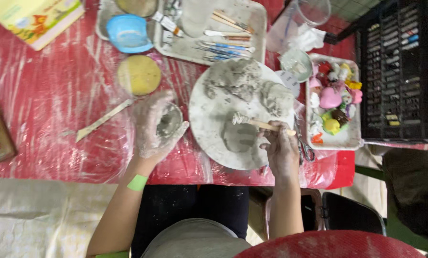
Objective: The person kneads and presses gray clay on a round turntable, folding and compressing the clay mass by hand. They occasionally dip a wooden stick into a small bowl of water and add moisture to the clay while continuing to work the mass.
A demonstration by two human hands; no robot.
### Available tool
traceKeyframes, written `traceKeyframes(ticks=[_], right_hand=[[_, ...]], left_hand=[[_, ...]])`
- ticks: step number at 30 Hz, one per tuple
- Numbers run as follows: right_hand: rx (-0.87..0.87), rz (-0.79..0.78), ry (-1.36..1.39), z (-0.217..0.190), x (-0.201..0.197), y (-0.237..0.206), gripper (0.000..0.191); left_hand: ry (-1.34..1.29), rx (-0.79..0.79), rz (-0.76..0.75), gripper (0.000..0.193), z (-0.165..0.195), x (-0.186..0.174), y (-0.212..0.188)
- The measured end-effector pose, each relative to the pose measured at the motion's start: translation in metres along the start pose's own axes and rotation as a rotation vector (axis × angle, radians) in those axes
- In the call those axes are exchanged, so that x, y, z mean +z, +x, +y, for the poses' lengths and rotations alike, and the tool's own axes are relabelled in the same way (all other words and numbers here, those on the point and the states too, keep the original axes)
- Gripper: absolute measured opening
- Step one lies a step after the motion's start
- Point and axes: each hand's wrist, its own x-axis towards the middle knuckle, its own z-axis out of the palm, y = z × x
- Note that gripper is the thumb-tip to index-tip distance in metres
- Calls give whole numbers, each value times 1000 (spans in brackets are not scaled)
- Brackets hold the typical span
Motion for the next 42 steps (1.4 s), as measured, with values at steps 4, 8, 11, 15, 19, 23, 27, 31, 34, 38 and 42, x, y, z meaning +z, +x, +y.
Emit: traceKeyframes(ticks=[4,8,11,15,19,23,27,31,34,38,42], right_hand=[[104,144,-3,10,-22,-19,30],[102,150,-120,14,-38,-34,26],[89,65,-378,8,-50,-36,25],[145,-39,-661,-7,-50,-35,25],[6,-186,-931,-23,-39,-23,17],[186,-294,-875,-37,-37,-1,17],[96,-433,-774,-38,-41,11,39],[152,-181,-880,-28,-38,6,25],[9,-113,-999,-24,-34,0,25],[-530,-40,-1356,-20,-30,-12,13],[-867,102,-1467,-17,-32,-21,6]], left_hand=[[114,169,-155,46,25,41,1],[208,217,-303,45,41,76,-2],[200,237,-366,49,44,87,-9],[161,259,-343,52,40,92,-17],[166,267,-354,41,33,94,-20],[225,292,-289,26,30,97,-21],[220,226,-303,28,33,99,-20],[184,106,-327,55,39,98,-17],[222,120,-344,65,43,95,-13],[254,128,-358,66,45,93,-11],[235,140,-329,63,43,94,-12]])
